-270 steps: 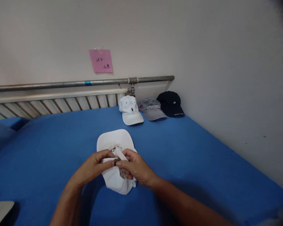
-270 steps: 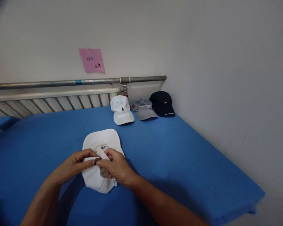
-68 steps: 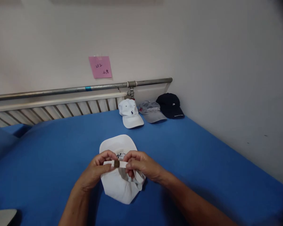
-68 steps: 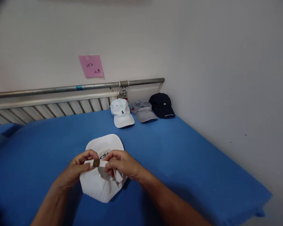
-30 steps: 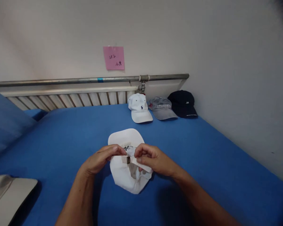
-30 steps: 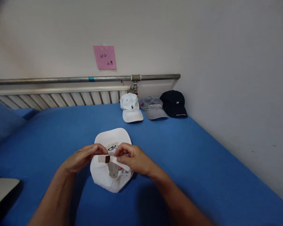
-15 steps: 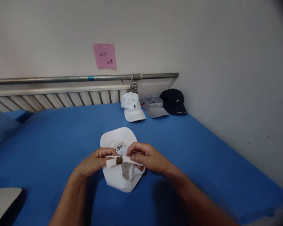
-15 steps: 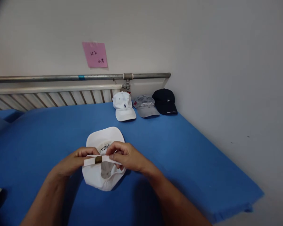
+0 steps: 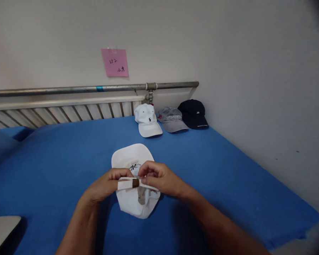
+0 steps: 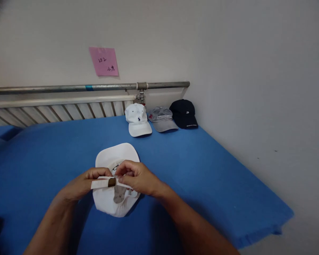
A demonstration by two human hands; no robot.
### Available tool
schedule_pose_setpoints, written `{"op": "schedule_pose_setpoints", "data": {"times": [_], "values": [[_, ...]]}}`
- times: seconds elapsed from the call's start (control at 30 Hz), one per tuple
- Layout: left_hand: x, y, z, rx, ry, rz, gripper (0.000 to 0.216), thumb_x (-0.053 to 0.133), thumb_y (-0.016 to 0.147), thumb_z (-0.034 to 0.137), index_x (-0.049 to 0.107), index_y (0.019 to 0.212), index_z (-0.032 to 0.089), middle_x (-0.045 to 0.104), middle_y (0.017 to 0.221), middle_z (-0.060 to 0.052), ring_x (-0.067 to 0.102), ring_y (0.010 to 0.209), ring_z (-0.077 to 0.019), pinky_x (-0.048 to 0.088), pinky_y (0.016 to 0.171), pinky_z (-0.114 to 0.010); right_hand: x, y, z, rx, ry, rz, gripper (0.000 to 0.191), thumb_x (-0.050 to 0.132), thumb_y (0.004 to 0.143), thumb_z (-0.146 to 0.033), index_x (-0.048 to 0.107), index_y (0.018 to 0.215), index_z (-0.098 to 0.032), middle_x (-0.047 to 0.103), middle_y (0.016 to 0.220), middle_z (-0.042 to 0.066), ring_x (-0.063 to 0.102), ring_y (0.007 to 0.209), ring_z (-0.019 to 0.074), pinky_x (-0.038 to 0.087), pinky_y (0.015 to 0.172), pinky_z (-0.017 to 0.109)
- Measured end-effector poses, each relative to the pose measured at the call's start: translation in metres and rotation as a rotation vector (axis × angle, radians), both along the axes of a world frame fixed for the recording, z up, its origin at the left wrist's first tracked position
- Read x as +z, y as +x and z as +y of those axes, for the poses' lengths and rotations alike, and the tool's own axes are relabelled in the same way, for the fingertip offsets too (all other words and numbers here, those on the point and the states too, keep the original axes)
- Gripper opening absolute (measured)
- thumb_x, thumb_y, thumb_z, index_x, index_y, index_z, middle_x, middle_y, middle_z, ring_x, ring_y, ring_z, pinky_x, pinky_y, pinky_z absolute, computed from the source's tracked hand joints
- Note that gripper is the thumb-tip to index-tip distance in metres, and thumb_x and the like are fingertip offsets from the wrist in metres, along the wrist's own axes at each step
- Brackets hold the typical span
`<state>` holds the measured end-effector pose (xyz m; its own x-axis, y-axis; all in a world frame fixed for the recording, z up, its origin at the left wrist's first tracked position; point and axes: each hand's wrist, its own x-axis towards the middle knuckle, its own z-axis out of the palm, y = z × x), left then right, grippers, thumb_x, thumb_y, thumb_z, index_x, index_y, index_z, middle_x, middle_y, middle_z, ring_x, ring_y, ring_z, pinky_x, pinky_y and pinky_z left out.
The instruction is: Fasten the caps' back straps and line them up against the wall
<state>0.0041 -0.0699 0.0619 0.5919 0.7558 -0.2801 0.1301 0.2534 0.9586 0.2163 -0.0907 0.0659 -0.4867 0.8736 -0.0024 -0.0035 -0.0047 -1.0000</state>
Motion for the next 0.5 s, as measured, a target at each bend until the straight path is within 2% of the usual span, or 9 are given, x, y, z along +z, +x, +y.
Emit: {"op": "schedule_pose_setpoints", "data": {"times": [0.23,0.4,0.5], "values": [[0.0003,-0.0006,0.0000,-0.053,0.025,0.023,0.025,0.074,0.071,0.037,0.064,0.067,0.014,0.050,0.057,0.002,0.038,0.052,-0.0093,0.028,0.052,-0.021,0.0059,-0.0077,-0.0055,0.029,0.096,-0.245,0.017,0.070,0.076,-0.032,0.060,0.083,-0.019,0.057,0.068,-0.003,0.051,0.063,0.0102,0.037,0.055,0.021],[-0.0022,-0.0071,0.0032,-0.038,0.239,0.066,0.045,0.052,0.085,0.054,0.069,0.069,0.015,0.055,0.063,-0.003,0.043,0.058,-0.0136,0.032,0.054,-0.024,0.0041,-0.0060,-0.0043,0.063,0.030,-0.339,0.018,0.068,0.076,-0.031,0.063,0.090,-0.020,0.055,0.064,-0.004,0.050,0.058,0.0099,0.035,0.051,0.020],[-0.0007,-0.0089,0.0034,-0.139,0.208,0.052,0.039,0.062,0.077,0.054,0.068,0.076,0.015,0.055,0.065,-0.002,0.042,0.059,-0.0130,0.031,0.053,-0.023,0.0027,-0.0051,-0.0036,0.065,0.058,-0.375,0.017,0.068,0.077,-0.034,0.065,0.085,-0.019,0.054,0.063,-0.004,0.049,0.058,0.0095,0.034,0.051,0.020]]}}
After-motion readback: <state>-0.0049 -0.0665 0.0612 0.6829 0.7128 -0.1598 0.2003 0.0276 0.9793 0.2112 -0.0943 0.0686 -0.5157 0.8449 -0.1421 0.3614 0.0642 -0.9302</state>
